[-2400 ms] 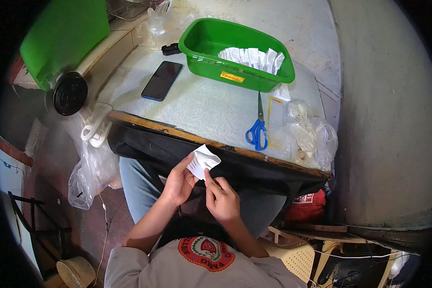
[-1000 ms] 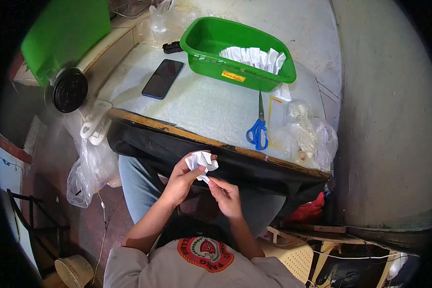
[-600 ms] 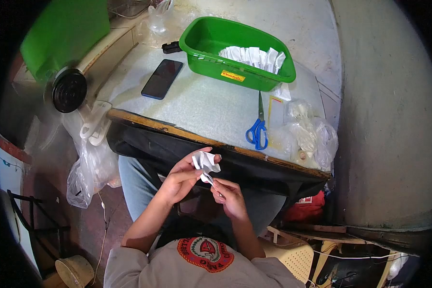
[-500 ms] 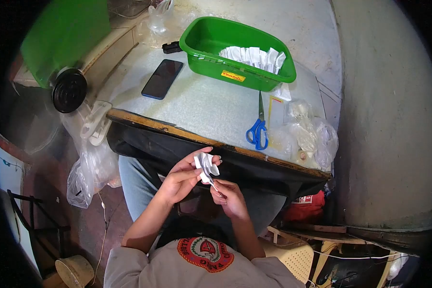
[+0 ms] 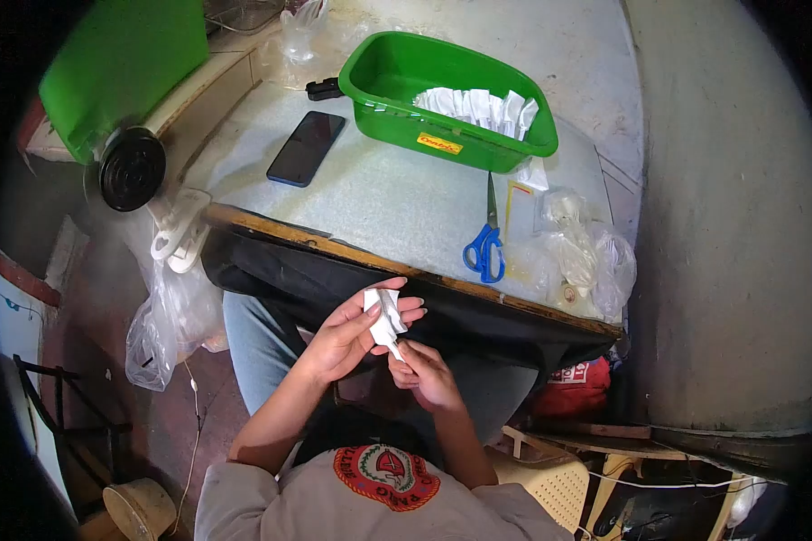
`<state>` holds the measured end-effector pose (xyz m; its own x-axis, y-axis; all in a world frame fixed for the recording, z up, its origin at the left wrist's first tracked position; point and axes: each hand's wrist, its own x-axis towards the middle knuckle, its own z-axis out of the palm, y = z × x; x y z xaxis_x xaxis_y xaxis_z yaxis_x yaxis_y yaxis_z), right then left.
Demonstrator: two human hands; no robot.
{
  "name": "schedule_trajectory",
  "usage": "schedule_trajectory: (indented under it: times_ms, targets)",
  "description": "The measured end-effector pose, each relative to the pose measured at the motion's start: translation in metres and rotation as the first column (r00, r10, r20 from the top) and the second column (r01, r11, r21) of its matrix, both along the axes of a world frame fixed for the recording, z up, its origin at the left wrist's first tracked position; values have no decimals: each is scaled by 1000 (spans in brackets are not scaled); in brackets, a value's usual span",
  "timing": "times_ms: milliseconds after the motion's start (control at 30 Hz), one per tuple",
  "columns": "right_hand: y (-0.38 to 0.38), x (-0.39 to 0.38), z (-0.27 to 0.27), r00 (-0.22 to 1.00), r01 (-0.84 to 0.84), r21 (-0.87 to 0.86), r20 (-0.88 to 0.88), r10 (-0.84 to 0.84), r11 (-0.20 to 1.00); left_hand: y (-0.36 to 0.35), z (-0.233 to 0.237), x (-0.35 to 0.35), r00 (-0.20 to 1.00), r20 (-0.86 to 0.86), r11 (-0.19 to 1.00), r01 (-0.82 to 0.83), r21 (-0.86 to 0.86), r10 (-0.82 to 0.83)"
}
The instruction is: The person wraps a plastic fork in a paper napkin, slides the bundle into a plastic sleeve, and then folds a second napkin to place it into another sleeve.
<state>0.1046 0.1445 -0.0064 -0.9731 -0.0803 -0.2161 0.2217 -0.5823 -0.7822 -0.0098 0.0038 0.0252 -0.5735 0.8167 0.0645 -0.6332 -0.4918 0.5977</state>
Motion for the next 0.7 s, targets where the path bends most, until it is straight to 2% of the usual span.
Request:
schedule_trajectory:
  times_ms: [133,200,267,300,400,567,700]
  targets:
    - [-1,1,2,1000,-2,55,-18,3,999,-1,-5,-1,1000,-10,1000,16,-15,-16]
    - [-1,1,0,999,-33,-3,-23,33,999,-3,-6,-3,999,-18,999,29,-27,-29]
    - [-2,0,2,999,-52,-32,-12,51,998,-4,-6,-4,993,-54,991,104,78,-100]
    - [-3,-1,3,998,-69,-61,-1,69,996,-4,-5,-4,993,-55,991,106,78,-101]
    - [-5,-1,2,997,-75,-87,4,75,993,-2,-4,-2,997,-36,996,67,58,-65]
    - [-8,0,-2,998,-54,-73,9,55,996,0,-6,1,989,146,993,-50,107,34]
    - [-7,1,-3,999,-50,-58,9,51,997,2,-12,0,991,127,987,-57,153,37]
